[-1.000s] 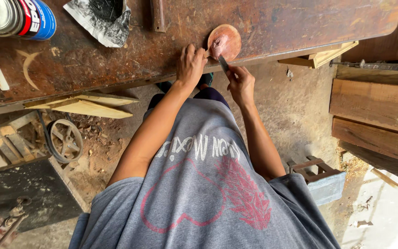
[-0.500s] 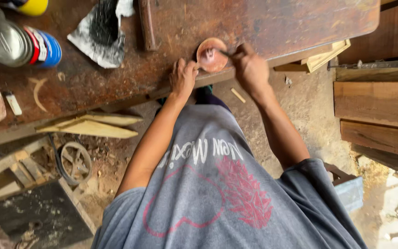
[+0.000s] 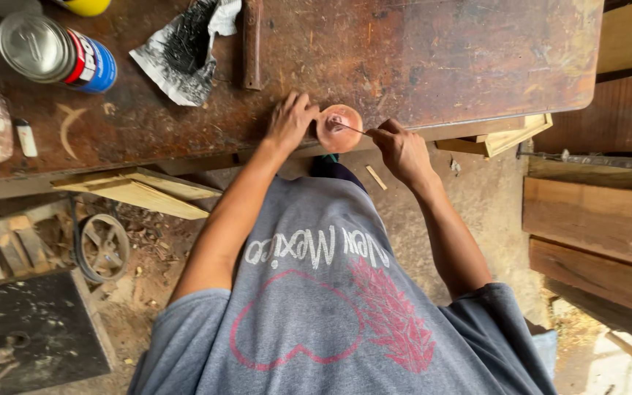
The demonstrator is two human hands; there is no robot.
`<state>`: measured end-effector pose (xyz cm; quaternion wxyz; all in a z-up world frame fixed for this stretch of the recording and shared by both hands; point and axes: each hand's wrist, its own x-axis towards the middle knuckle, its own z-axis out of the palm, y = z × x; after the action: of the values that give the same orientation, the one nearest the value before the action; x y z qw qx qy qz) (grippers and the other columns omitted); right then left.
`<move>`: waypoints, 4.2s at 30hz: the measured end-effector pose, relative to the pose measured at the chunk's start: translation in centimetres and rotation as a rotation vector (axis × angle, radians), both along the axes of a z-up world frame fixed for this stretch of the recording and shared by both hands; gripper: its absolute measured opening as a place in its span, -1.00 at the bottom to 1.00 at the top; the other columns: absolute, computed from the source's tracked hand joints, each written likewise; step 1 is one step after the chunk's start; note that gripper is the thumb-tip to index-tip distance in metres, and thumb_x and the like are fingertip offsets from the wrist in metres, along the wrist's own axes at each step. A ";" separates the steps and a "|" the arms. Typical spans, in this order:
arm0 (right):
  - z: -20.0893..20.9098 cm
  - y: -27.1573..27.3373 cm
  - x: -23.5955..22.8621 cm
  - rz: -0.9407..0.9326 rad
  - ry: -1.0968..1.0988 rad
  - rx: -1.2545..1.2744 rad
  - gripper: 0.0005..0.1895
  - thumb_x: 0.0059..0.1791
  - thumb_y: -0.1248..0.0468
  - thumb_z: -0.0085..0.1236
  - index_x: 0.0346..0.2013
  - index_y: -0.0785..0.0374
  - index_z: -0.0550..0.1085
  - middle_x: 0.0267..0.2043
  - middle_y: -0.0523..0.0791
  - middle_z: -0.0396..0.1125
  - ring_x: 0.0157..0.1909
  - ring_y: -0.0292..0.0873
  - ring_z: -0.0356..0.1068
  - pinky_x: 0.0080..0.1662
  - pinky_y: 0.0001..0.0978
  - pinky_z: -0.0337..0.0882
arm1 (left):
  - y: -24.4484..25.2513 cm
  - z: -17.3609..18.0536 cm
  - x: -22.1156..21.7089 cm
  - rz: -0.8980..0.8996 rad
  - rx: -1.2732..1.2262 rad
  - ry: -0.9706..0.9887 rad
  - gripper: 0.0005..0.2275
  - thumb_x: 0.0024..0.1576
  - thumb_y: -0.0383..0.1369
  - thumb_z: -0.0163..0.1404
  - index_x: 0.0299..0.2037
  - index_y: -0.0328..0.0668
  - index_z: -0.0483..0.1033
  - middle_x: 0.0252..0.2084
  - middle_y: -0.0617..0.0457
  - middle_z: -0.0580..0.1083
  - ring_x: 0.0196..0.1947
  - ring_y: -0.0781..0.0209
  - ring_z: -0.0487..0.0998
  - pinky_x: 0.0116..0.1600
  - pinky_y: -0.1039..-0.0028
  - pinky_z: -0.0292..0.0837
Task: The person mixes a white paste with red paint in a wooden scoop using a putty knife, then applies the mixture to the edge of a wooden plank. The person works at a cluttered workbench in a workshop.
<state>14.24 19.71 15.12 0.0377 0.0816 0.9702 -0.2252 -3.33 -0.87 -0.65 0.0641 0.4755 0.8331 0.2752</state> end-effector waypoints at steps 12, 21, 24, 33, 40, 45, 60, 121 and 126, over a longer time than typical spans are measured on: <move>-4.0 4.4 -3.3 0.059 0.089 -0.204 -0.84 0.06 0.38 0.15 -0.07 0.27 0.58 -0.11 0.01 0.45 -0.18 0.12 0.49 -0.19 -0.11 0.48 | 3.7 -3.6 -2.1 -0.129 -0.215 0.147 -0.88 0.17 -0.38 0.00 -0.26 -0.21 0.61 -0.03 -0.04 0.46 0.10 -0.02 0.46 0.07 0.15 0.48; -8.5 7.6 -3.0 0.093 0.040 -0.405 -0.84 0.02 0.51 0.14 -0.14 0.34 0.57 -0.15 0.03 0.44 -0.16 0.07 0.51 -0.13 -0.20 0.47 | 4.3 -4.0 -1.6 -0.042 -0.339 0.174 -0.87 0.15 -0.40 0.01 -0.19 -0.18 0.60 0.09 -0.02 0.40 0.22 0.04 0.36 0.21 -0.05 0.34; -8.8 7.8 -3.4 0.073 0.043 -0.405 -0.80 0.01 0.54 0.11 -0.12 0.34 0.58 -0.15 0.03 0.44 -0.16 0.06 0.50 -0.13 -0.21 0.48 | 4.3 -3.9 -1.2 -0.064 -0.338 0.088 -0.86 0.20 -0.37 0.00 -0.17 -0.24 0.58 0.06 -0.05 0.41 0.21 -0.01 0.37 0.23 -0.06 0.33; -7.6 7.8 -6.9 0.213 0.090 -0.392 -0.80 0.03 0.51 0.16 -0.06 0.34 0.59 -0.10 0.01 0.48 -0.13 0.06 0.52 -0.10 -0.21 0.51 | 4.5 -3.8 -1.2 -0.095 -0.427 0.133 -0.87 0.13 -0.50 0.07 -0.14 -0.26 0.58 0.04 -0.04 0.43 0.18 0.03 0.39 0.23 -0.01 0.39; -7.5 6.5 -2.8 0.091 0.053 -0.382 -0.84 0.02 0.51 0.17 -0.12 0.35 0.58 -0.13 0.02 0.48 -0.14 0.06 0.53 -0.13 -0.22 0.51 | 4.3 -4.4 -1.4 -0.038 -0.340 0.205 -0.81 -0.01 -0.52 0.10 -0.17 -0.21 0.59 0.13 -0.03 0.41 0.18 0.05 0.37 0.14 -0.04 0.42; -6.5 3.6 0.9 -0.070 -0.043 -0.454 -0.88 0.04 0.48 0.16 -0.14 0.33 0.56 -0.14 0.02 0.47 -0.22 0.05 0.51 -0.17 -0.22 0.48 | 3.7 -3.9 -1.4 -0.064 -0.281 0.162 -0.88 0.12 -0.45 0.05 -0.17 -0.20 0.59 0.04 0.00 0.42 0.19 0.01 0.39 0.11 -0.01 0.45; -1.5 -1.5 -0.8 -0.125 0.002 0.162 -0.68 0.08 0.38 0.00 -0.04 -0.01 0.65 -0.09 -0.09 0.41 -0.37 -0.01 0.45 -0.41 -0.14 0.42 | -0.1 1.4 4.2 0.221 -0.045 -0.141 -0.84 0.18 -0.43 0.07 -0.04 -0.14 0.49 -0.13 -0.13 0.36 -0.05 -0.20 0.42 -0.20 -0.06 0.42; -8.8 -2.7 1.1 -0.430 0.277 -0.201 -0.94 0.02 0.45 0.23 -0.21 0.35 0.56 -0.28 0.07 0.42 -0.28 0.09 0.45 -0.25 -0.14 0.44 | 0.6 -0.3 3.9 0.190 -0.139 -0.160 -0.82 0.19 -0.40 0.02 -0.04 -0.23 0.48 -0.10 -0.17 0.39 0.00 -0.22 0.47 -0.21 -0.02 0.50; -8.9 -3.3 0.2 -0.450 0.303 -0.270 -0.93 0.01 0.44 0.21 -0.20 0.35 0.54 -0.25 0.08 0.43 -0.27 0.08 0.49 -0.21 -0.18 0.47 | 0.1 0.3 3.7 0.189 -0.119 -0.142 -0.82 0.14 -0.39 0.07 -0.09 -0.21 0.47 -0.09 -0.15 0.39 0.02 -0.21 0.47 -0.17 -0.01 0.52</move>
<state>14.49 16.46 6.17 -0.1479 0.2545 0.8835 -0.3644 0.41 -0.76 -0.39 0.1246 0.3695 0.8825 0.2630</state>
